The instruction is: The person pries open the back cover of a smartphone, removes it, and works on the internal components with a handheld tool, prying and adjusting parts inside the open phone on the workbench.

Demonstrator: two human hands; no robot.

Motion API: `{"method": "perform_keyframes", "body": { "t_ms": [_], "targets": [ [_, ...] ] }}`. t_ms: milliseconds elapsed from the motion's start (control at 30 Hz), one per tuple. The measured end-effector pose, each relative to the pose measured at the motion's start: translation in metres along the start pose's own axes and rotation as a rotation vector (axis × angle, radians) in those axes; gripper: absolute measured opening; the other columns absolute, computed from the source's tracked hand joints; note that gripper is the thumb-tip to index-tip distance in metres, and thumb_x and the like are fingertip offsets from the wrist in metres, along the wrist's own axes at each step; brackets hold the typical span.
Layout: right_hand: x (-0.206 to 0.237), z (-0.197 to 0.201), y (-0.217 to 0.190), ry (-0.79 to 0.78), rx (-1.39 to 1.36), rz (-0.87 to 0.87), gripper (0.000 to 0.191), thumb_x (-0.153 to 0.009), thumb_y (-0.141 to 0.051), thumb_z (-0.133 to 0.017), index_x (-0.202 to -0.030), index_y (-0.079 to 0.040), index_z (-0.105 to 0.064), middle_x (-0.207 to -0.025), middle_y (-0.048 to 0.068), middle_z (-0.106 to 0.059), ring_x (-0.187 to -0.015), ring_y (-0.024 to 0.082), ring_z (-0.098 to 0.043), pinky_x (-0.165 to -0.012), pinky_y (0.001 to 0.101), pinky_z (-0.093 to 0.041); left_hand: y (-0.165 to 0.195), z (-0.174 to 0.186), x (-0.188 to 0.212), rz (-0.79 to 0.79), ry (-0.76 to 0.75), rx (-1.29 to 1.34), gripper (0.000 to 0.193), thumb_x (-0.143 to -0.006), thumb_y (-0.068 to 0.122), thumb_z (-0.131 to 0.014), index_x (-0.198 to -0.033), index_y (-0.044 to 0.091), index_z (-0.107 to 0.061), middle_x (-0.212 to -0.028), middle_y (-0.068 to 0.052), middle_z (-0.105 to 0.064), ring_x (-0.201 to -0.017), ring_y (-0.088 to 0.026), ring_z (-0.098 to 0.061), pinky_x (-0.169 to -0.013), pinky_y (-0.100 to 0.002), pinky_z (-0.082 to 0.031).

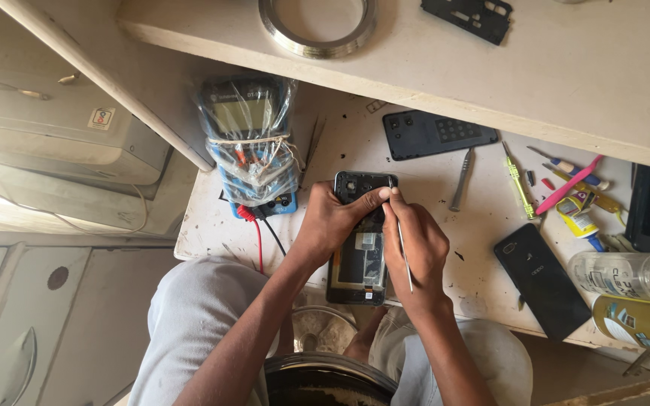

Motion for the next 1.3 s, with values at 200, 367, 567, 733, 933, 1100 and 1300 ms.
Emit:
{"method": "perform_keyframes", "body": {
  "t_ms": [200, 367, 567, 733, 933, 1100, 1300],
  "targets": [
    [0.0, 0.002, 0.014, -0.024, -0.301, -0.254, 0.021, -0.103, 0.0, -0.066, -0.124, 0.0, -0.067, -0.091, 0.01, -0.071, -0.077, 0.017, -0.068, -0.067, 0.031, -0.055, -0.001, 0.002, -0.001, 0.061, 0.003, 0.061, 0.026, -0.09, 0.026, -0.079, -0.088, 0.001, -0.077, -0.075, -0.001, -0.074, -0.064, -0.005, -0.064, -0.054, -0.026, -0.053],
    [0.003, 0.003, 0.039, -0.041, -0.982, -0.774, 0.027, -0.105, -0.015, -0.062, -0.125, 0.003, -0.067, -0.09, 0.006, -0.067, -0.081, 0.01, -0.058, -0.071, 0.0245, -0.046, -0.003, 0.004, -0.004, 0.061, -0.006, 0.069, 0.025, -0.09, 0.026, -0.079, -0.089, 0.001, -0.076, -0.078, -0.002, -0.074, -0.067, -0.006, -0.065, -0.057, -0.026, -0.054],
    [0.005, -0.004, 0.047, -0.002, -1.229, -0.847, 0.033, -0.105, -0.018, -0.062, -0.125, 0.007, -0.066, -0.099, 0.006, -0.064, -0.086, 0.013, -0.056, -0.073, 0.0274, -0.044, -0.004, 0.005, -0.002, 0.047, -0.023, 0.043, 0.024, -0.09, 0.024, -0.079, -0.089, 0.0, -0.076, -0.079, -0.002, -0.075, -0.069, -0.006, -0.066, -0.06, -0.026, -0.054],
    [0.006, -0.003, 0.051, 0.016, -1.299, -0.856, 0.033, -0.105, -0.019, -0.063, -0.124, 0.007, -0.066, -0.101, 0.006, -0.064, -0.083, 0.013, -0.055, -0.072, 0.0282, -0.043, -0.003, 0.005, -0.004, 0.021, -0.028, 0.038, 0.023, -0.09, 0.023, -0.079, -0.091, 0.001, -0.076, -0.08, -0.001, -0.075, -0.071, -0.006, -0.066, -0.061, -0.026, -0.055],
    [0.012, -0.006, 0.063, 0.015, -1.453, -0.828, 0.029, -0.107, -0.02, -0.064, -0.122, 0.004, -0.068, -0.083, 0.004, -0.061, -0.078, 0.013, -0.052, -0.075, 0.0299, -0.041, -0.003, 0.005, -0.005, -0.005, -0.016, 0.021, 0.023, -0.089, 0.023, -0.08, -0.09, 0.0, -0.076, -0.08, 0.0, -0.074, -0.071, -0.005, -0.064, -0.061, -0.025, -0.054],
    [0.015, -0.005, 0.072, 0.056, -1.668, -0.838, 0.027, -0.109, -0.022, -0.066, -0.124, 0.0, -0.069, -0.076, 0.003, -0.057, -0.074, 0.012, -0.049, -0.078, 0.0308, -0.04, -0.004, 0.004, -0.005, 0.034, 0.002, 0.027, 0.026, -0.087, 0.024, -0.082, -0.087, -0.001, -0.075, -0.075, 0.0, -0.073, -0.066, -0.006, -0.065, -0.056, -0.026, -0.054],
    [0.003, 0.007, 0.064, 0.132, -1.512, -0.831, 0.028, -0.105, -0.024, -0.064, -0.125, -0.004, -0.064, -0.087, 0.004, -0.062, -0.082, 0.013, -0.054, -0.085, 0.0331, -0.044, -0.003, 0.001, -0.004, -0.018, -0.018, -0.033, 0.027, -0.087, 0.025, -0.083, -0.087, -0.001, -0.075, -0.075, -0.001, -0.073, -0.066, -0.005, -0.064, -0.057, -0.026, -0.054]
  ]
}}
Point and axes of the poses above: each hand's wrist, its own x-axis away from the middle knuckle, its own z-axis out of the back of the hand, y = z × x, the point moved 2 cm from there along -x, towards the middle knuckle
